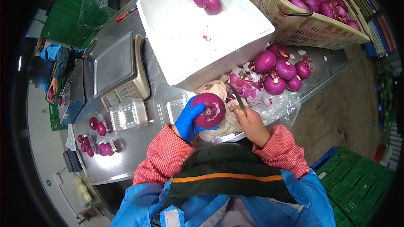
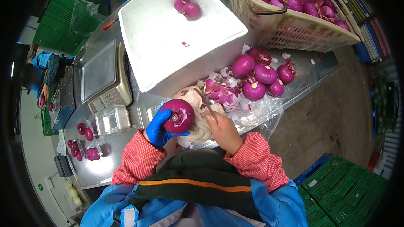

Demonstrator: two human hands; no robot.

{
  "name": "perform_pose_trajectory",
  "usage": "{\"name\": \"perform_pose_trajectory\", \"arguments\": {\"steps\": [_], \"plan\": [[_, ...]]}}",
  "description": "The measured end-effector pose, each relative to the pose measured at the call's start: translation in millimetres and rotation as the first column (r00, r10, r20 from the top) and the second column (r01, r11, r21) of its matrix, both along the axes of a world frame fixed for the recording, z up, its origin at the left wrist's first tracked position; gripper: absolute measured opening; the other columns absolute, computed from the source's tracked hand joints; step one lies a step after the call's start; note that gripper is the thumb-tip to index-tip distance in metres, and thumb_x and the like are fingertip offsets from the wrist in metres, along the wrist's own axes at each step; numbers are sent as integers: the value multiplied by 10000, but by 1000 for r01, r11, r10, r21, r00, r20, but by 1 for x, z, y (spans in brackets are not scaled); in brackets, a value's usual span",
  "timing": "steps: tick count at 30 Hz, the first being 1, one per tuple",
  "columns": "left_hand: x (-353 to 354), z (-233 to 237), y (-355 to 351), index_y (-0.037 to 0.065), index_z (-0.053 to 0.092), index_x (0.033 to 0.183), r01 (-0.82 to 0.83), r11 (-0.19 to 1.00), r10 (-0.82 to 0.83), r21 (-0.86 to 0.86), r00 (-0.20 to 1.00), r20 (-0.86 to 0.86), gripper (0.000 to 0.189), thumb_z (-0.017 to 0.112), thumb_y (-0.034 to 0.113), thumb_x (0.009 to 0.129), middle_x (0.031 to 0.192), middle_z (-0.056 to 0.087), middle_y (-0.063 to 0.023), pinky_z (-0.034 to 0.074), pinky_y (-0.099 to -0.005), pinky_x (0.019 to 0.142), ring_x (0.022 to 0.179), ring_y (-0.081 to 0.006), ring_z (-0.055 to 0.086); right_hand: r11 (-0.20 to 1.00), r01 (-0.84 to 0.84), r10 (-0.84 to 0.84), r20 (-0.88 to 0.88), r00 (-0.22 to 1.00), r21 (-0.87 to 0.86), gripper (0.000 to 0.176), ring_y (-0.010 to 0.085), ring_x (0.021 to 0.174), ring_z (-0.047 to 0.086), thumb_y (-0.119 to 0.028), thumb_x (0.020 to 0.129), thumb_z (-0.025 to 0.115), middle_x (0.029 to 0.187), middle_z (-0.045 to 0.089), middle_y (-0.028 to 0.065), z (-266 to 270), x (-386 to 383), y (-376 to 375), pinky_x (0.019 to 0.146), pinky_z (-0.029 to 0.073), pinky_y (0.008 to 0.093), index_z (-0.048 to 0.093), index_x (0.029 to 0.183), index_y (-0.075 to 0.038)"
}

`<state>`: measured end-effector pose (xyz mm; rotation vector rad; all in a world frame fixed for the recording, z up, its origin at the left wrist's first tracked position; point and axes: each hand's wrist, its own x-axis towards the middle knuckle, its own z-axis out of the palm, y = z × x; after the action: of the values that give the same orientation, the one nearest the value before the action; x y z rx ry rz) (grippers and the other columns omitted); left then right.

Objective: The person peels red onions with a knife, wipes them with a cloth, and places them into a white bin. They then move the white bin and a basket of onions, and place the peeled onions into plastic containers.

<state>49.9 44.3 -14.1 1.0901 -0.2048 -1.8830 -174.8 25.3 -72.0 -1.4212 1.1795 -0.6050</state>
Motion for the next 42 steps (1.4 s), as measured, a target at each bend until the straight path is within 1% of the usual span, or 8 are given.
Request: {"name": "perform_pose_trajectory", "arguments": {"steps": [2, 5, 17, 26, 29, 30, 33, 42], "plan": [[5, -10, -4, 6, 465, 1328, 35, 994, -34, -108, 999, 3, 526, 674, 194, 884, 1229, 598, -163, 565, -396, 916, 1129, -277, 619, 912, -50, -21, -166, 986, -406, 246, 281, 770, 652, -176, 933, 575, 850, 657, 101, 12, -4, -1, 680, 522, 366, 643, 1125, -38], [6, -5, -7, 1, 463, 1329, 37, 989, -33, -145, 999, 30, 530, 678, 176, 878, 1218, 602, -164, 574, -394, 901, 1117, -274, 626, 774, -216, 0, -342, 940, -595, 265, 309, 756, 616, -88, 856, 635, 792, 592, 108, 28, -13, -3, 664, 498, 376, 623, 1118, -56], [1, 3, -3, 5, 466, 1312, 77, 971, -46, -228, 989, 139, 548, 718, 166, 853, 1203, 606, -144, 540, -386, 945, 1092, -250, 627, 590, -298, -173, -478, 861, -750, 325, 206, 740, 611, -89, 754, 668, 791, 562, 45, 21, -13, -11, 598, 516, 326, 647, 1078, -70], [-6, -20, 5, 16, 443, 1270, 2, 967, 102, -253, 912, 397, 546, 750, 134, 834, 1178, 590, -133, 534, -363, 910, 1047, -221, 615, 847, -44, -99, -239, 966, -530, 248, 337, 758, 609, -95, 910, 570, 831, 606, 142, 13, 8, 4, 703, 493, 420, 631, 1132, 1], [-3, -22, 5, 17, 446, 1276, 14, 978, 74, -210, 913, 402, 548, 748, 122, 830, 1179, 591, -136, 535, -361, 907, 1049, -219, 613, 823, 63, -91, -21, 996, -564, 273, 248, 656, 593, -183, 1007, 479, 736, 590, 96, -16, 21, 8, 633, 482, 364, 632, 1118, 15], [-3, -23, 6, 17, 447, 1279, 28, 980, 56, -196, 911, 409, 551, 747, 117, 828, 1179, 592, -137, 535, -361, 907, 1050, -220, 613, 995, 91, -94, 85, 992, 47, 339, 134, 598, 533, -236, 1044, 423, 676, 539, 19, -34, 14, -1, 569, 443, 299, 634, 1118, 19], [-9, -17, 13, 15, 458, 1285, -20, 984, 79, -179, 939, 335, 562, 754, 120, 818, 1168, 599, -132, 528, -370, 932, 1066, -219, 612, 995, 68, -67, -26, 997, 74, 315, 398, 840, 631, -243, 1001, 446, 895, 656, 226, -14, -2, -11, 724, 483, 431, 643, 1073, -8], [17, 4, 0, 52, 412, 1405, 74, 993, -60, -97, 989, 135, 650, 721, 189, 849, 1271, 584, -134, 519, -415, 984, 1165, -254, 597, 696, -266, -4, -374, 927, -667, 338, 266, 785, 632, -94, 789, 656, 843, 606, 87, 30, -8, -12, 658, 508, 369, 647, 1126, -68]]}}
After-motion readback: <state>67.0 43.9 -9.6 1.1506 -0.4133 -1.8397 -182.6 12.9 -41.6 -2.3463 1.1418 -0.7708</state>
